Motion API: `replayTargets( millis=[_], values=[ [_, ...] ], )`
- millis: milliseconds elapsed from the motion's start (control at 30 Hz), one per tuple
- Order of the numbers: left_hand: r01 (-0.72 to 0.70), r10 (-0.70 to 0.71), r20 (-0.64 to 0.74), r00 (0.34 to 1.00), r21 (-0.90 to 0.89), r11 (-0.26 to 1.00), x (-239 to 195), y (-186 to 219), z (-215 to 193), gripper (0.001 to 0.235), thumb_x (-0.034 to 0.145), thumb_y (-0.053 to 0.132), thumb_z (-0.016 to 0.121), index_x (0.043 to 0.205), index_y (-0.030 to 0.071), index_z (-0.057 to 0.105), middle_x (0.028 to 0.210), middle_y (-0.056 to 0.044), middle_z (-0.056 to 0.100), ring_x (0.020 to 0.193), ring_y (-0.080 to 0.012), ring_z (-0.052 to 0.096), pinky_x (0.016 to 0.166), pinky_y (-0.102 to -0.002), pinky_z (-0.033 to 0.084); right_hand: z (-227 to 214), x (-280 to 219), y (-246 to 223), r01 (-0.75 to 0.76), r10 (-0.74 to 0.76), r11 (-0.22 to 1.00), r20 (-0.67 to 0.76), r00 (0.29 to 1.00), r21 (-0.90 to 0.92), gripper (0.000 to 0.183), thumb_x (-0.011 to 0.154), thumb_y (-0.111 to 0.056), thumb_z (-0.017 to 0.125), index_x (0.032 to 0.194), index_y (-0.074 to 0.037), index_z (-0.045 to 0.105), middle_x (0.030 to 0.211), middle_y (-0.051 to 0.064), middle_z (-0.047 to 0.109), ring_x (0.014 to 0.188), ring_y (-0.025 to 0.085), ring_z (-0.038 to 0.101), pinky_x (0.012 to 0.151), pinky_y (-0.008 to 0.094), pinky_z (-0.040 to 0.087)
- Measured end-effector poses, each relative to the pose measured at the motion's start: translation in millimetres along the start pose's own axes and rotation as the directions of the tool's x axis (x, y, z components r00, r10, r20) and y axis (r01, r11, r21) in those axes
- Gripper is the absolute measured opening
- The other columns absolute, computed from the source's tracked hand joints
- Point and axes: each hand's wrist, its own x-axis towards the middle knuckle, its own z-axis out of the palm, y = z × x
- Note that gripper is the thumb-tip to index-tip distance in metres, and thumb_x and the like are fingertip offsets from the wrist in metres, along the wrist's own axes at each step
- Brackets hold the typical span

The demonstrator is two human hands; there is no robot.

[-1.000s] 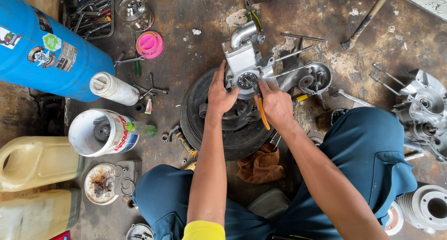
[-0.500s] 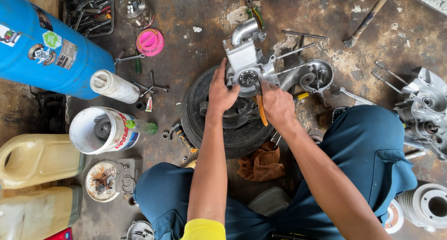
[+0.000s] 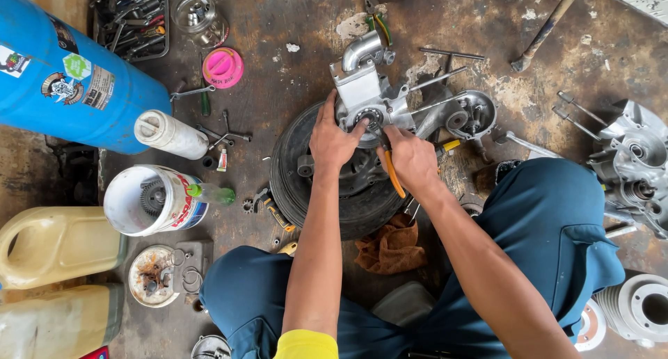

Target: The person sits on the floor and works on a disassembled engine block resting on a tire. They use pliers to manipulate a metal ring, likely a bearing retainer, and carefully install it into a groove on the engine casing.

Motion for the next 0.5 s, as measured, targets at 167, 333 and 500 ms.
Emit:
replayTargets(
  millis=[167, 333, 500],
  values=[
    [-0.045, 0.061, -0.165, 0.984, 0.1, 0.994, -10.7, -6.8, 4.1, 0.09, 0.079, 0.049, 0.086, 0.151, 0.025, 0.038, 0.146, -0.01, 0.046, 0.126, -0.0378, 0.06, 0.099, -0.055, 0.055, 5.8, -9.9, 16.3, 0.007, -0.007, 0.998, 0.008, 1.0, 0.055, 0.04, 0.09, -0.023, 0.071, 0.125, -0.004, 0.066, 0.099, 0.017, 0.073, 0.079, 0.043, 0.074, 0.061, 0.051, 0.061],
    [-0.277, 0.425, -0.634, 0.646, 0.324, 0.904, -43.8, 13.9, 18.0, 0.026, 0.077, 0.031, 0.071, 0.098, 0.024, 0.057, 0.089, 0.008, 0.045, 0.078, -0.0209, 0.058, 0.072, -0.038, 0.049, -43.9, -18.5, 4.1, -0.033, 0.036, 0.979, -0.016, 0.999, 0.199, 0.034, 0.088, -0.013, 0.07, 0.119, 0.002, 0.067, 0.083, 0.019, 0.072, 0.068, 0.043, 0.072, 0.052, 0.047, 0.058],
    [-0.27, 0.43, -0.623, 0.653, 0.339, 0.901, -58.5, 6.4, 53.4, 0.03, 0.089, 0.029, 0.066, 0.119, 0.029, 0.063, 0.072, 0.015, 0.054, 0.054, -0.0141, 0.064, 0.047, -0.033, 0.057, -39.9, -26.4, 20.6, -0.062, 0.089, 0.899, -0.041, 0.995, 0.434, 0.025, 0.087, -0.006, 0.067, 0.111, 0.002, 0.068, 0.07, 0.021, 0.067, 0.057, 0.041, 0.067, 0.043, 0.043, 0.05]
  ],
)
